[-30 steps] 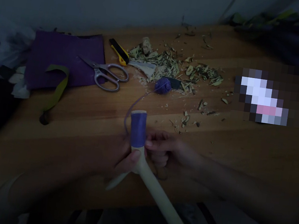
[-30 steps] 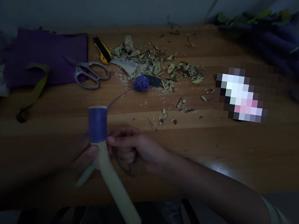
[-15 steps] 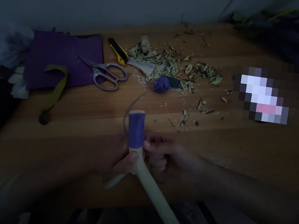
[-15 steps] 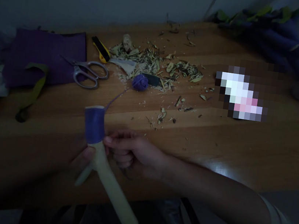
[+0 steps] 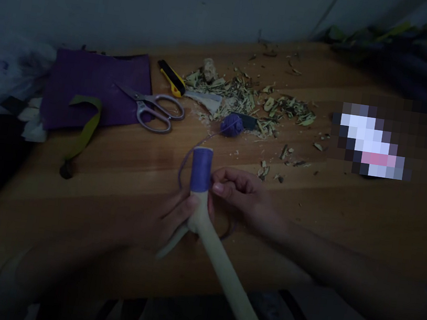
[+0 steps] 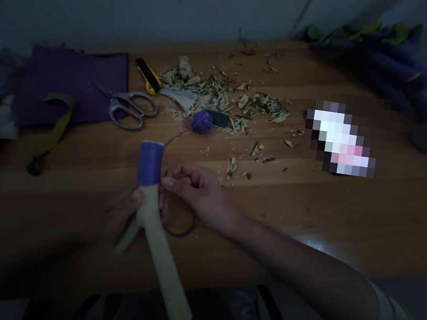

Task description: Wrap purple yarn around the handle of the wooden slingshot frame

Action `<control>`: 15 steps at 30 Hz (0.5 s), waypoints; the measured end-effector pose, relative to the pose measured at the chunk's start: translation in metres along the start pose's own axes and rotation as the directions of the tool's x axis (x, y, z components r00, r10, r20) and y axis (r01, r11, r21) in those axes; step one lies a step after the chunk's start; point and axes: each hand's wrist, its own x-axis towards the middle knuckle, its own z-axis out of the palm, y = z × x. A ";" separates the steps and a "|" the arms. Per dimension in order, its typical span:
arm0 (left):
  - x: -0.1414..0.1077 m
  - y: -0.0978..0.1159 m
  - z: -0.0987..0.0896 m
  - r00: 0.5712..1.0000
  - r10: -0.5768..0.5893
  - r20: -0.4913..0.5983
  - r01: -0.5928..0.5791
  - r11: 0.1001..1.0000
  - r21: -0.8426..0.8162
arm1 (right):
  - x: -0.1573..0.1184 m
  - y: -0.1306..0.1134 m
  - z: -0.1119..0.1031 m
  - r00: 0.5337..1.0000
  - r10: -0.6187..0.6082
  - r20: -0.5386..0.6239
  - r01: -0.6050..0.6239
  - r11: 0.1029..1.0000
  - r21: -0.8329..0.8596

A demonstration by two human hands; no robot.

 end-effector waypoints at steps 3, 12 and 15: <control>0.004 0.008 0.001 1.000 -0.007 0.022 0.010 0.991 -0.133 | 0.000 -0.001 0.000 0.997 -0.036 -0.074 0.029 0.996 -0.085; 0.011 0.003 0.007 0.995 -0.049 0.085 0.091 0.788 -0.610 | -0.003 0.002 0.003 0.976 -0.038 -0.213 -0.034 0.945 -0.326; 0.017 -0.002 0.004 0.987 0.013 0.160 0.101 0.726 -0.681 | -0.005 0.002 0.006 0.972 -0.029 -0.235 -0.067 0.917 -0.394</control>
